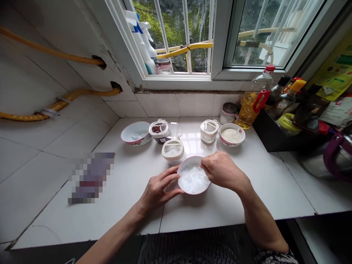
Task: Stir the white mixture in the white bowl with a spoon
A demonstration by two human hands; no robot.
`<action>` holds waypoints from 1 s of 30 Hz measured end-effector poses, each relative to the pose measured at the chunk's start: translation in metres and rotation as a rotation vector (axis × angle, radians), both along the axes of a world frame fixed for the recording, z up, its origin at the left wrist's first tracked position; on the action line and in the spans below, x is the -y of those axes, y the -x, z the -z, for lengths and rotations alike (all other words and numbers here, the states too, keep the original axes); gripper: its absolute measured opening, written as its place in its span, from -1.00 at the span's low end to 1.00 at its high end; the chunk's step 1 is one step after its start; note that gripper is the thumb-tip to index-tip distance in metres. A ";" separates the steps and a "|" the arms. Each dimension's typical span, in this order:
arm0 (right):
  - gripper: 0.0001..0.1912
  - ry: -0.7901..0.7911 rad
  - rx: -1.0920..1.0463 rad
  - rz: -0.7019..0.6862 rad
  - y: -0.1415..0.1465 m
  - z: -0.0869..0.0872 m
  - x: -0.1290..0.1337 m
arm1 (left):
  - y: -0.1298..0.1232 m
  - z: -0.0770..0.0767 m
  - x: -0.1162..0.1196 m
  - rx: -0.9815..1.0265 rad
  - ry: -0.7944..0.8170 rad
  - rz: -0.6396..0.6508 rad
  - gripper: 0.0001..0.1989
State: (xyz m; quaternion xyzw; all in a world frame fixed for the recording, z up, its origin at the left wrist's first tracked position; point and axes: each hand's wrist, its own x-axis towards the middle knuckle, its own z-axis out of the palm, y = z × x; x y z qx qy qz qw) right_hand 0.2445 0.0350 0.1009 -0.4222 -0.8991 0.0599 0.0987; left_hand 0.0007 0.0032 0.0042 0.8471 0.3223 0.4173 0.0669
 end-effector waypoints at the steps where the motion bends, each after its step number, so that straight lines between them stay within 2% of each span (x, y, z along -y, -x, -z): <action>1: -0.67 0.042 -0.010 -0.009 0.001 -0.001 0.002 | 0.000 0.000 0.000 -0.001 0.003 0.000 -0.69; 4: -0.70 0.098 -0.086 -0.009 0.005 -0.002 0.004 | 0.000 0.000 0.000 -0.005 0.000 -0.006 -0.69; 7: -0.72 0.046 -0.147 0.066 0.006 0.001 -0.003 | 0.000 0.001 0.000 -0.001 -0.005 -0.003 -0.69; 11: -0.71 0.031 -0.059 0.182 0.008 0.006 -0.011 | 0.000 0.000 0.000 0.004 -0.003 -0.001 -0.68; 16: -0.66 0.174 -0.070 0.080 0.012 0.004 -0.005 | -0.001 -0.001 0.000 -0.002 -0.011 -0.010 -0.68; 18: -0.68 0.148 -0.140 0.085 0.011 0.004 -0.004 | -0.001 -0.001 0.000 -0.002 -0.015 -0.012 -0.68; 22: -0.69 0.003 -0.206 0.265 0.011 0.010 -0.010 | -0.001 -0.001 0.000 -0.005 -0.030 -0.019 -0.68; 24: -0.69 -0.005 -0.203 0.318 0.013 0.014 -0.013 | -0.001 -0.001 0.000 -0.007 -0.025 -0.019 -0.68; 28: -0.68 0.095 -0.332 0.231 0.018 0.018 -0.012 | 0.001 0.000 0.000 -0.010 -0.001 -0.012 -0.68; 30: -0.69 0.054 -0.374 0.265 0.019 0.019 -0.012 | 0.001 0.001 0.000 -0.010 0.002 -0.009 -0.68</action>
